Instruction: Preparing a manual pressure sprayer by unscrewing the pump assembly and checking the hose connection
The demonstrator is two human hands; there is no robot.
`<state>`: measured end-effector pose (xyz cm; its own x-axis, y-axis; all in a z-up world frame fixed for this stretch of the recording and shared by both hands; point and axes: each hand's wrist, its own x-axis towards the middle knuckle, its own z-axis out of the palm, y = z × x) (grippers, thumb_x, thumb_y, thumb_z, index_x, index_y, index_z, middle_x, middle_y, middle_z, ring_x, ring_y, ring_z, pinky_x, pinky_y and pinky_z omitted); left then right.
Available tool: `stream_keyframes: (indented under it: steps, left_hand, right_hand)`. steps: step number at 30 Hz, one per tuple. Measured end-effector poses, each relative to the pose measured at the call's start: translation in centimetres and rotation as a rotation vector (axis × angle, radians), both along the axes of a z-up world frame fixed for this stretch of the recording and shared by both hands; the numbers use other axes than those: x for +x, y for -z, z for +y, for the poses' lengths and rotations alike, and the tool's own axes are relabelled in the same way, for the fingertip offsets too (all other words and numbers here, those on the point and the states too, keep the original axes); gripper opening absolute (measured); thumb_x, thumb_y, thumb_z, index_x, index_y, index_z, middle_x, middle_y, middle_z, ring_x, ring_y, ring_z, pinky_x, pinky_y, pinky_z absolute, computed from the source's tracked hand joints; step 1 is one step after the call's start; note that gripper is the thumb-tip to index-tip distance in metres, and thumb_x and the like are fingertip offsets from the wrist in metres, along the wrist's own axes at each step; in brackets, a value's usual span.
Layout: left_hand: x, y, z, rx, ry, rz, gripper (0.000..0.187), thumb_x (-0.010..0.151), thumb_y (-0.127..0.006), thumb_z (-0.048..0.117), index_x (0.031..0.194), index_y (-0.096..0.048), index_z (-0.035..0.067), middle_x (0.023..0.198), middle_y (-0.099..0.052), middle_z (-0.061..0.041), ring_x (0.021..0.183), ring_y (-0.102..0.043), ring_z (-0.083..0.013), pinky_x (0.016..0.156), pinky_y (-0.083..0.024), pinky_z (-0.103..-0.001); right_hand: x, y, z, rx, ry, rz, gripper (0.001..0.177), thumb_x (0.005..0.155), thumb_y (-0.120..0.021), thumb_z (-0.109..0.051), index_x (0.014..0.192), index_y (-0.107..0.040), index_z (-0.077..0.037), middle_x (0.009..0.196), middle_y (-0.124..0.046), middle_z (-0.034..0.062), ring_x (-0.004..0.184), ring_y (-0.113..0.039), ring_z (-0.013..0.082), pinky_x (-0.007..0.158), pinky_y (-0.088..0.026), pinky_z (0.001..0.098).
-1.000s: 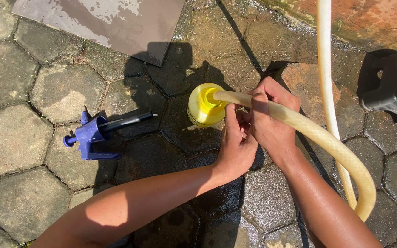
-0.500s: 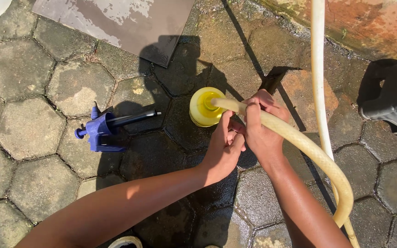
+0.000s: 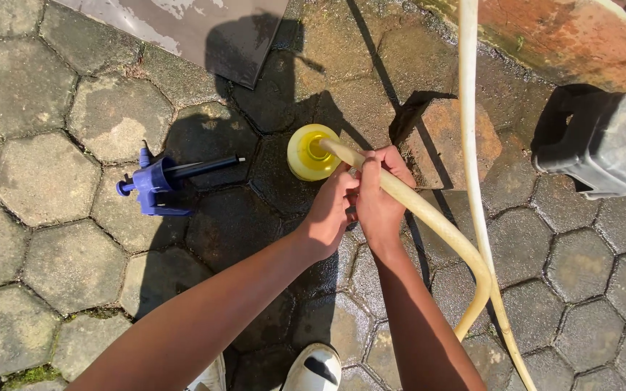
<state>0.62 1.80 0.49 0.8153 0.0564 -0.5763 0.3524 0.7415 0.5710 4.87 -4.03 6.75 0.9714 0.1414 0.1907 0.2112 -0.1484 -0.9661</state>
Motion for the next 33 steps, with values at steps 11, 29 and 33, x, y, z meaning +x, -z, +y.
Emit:
stream_keyframes:
  steps: [11, 29, 33]
  left_hand:
    - [-0.7, -9.1, 0.9, -0.051, 0.021, 0.171, 0.054, 0.093, -0.062, 0.05, 0.133, -0.059, 0.015, 0.108, -0.059, -0.01, 0.095, -0.055, -0.0262, 0.08, -0.048, -0.04]
    - [1.2, -9.9, -0.1, 0.035, -0.099, 0.282, 0.039, 0.104, -0.058, 0.042, 0.109, -0.064, 0.004, 0.091, -0.065, -0.005, 0.084, -0.066, -0.0189, 0.075, -0.053, -0.034]
    - [2.3, -8.2, -0.9, 0.048, -0.114, 0.301, 0.038, 0.104, -0.058, 0.04, 0.11, -0.064, 0.003, 0.089, -0.065, -0.006, 0.081, -0.067, -0.0198, 0.073, -0.054, -0.036]
  right_hand:
    - [-0.7, 1.7, -1.2, -0.019, -0.049, -0.166, 0.024, 0.104, -0.061, -0.007, 0.079, -0.062, -0.006, 0.064, -0.062, 0.0152, 0.056, -0.059, 0.0233, 0.063, -0.051, 0.0336]
    - [-1.4, 2.0, -2.5, 0.207, 0.093, 0.489, 0.021, 0.105, -0.06, -0.021, 0.094, -0.069, -0.007, 0.074, -0.074, 0.0174, 0.059, -0.074, 0.0214, 0.048, -0.058, 0.0279]
    - [-1.8, 1.3, -2.2, 0.245, 0.111, 0.483, 0.018, 0.104, -0.061, -0.018, 0.1, -0.072, -0.004, 0.075, -0.073, 0.019, 0.068, -0.073, 0.0207, 0.06, -0.06, 0.0319]
